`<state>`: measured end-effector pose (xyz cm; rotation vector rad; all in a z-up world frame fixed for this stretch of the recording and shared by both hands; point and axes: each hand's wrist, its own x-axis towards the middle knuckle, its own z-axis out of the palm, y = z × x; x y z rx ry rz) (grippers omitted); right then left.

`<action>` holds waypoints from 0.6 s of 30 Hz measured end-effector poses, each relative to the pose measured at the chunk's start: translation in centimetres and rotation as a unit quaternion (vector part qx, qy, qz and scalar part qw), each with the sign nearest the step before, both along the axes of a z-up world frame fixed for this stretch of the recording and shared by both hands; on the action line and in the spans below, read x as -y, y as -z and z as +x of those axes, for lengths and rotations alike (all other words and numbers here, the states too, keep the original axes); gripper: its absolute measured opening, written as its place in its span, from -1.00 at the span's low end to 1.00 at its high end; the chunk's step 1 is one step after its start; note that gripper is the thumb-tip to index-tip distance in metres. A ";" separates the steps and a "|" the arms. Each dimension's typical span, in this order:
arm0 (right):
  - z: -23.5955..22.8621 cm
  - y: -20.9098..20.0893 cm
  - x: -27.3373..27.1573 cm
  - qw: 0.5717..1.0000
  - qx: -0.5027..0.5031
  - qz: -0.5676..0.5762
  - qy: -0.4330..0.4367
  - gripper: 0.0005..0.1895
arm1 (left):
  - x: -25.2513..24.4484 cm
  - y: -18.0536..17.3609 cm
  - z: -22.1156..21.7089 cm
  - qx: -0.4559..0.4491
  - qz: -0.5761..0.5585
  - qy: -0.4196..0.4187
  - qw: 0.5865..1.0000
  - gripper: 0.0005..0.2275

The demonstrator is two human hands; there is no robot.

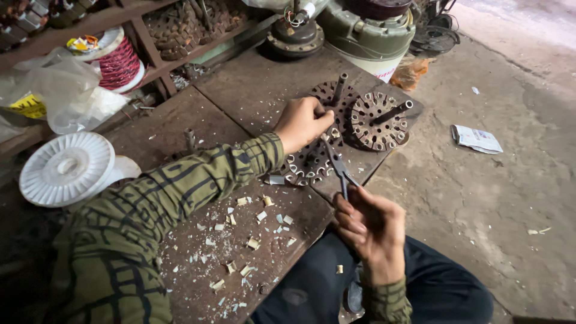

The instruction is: The person uses pliers to remove small white insulating pieces from the slots of a circular metal stator core. They work methodically around the component, placing the removed pieces on the table.

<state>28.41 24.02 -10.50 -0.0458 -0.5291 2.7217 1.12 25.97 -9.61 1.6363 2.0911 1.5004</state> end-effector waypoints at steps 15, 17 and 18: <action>7.3 -4.8 2.2 0.731 0.115 0.285 0.609 -0.59 | -0.9 -1.1 0.0 0.112 -0.167 0.008 0.980 -0.49; 5.3 -4.7 3.8 0.649 0.198 0.456 0.575 -0.70 | -1.1 -0.9 -0.1 0.121 -0.166 -0.023 0.979 -0.48; 4.8 -4.6 4.3 0.527 0.264 0.581 0.562 -0.81 | -1.2 -0.7 -0.3 0.130 -0.144 -0.006 0.981 -0.54</action>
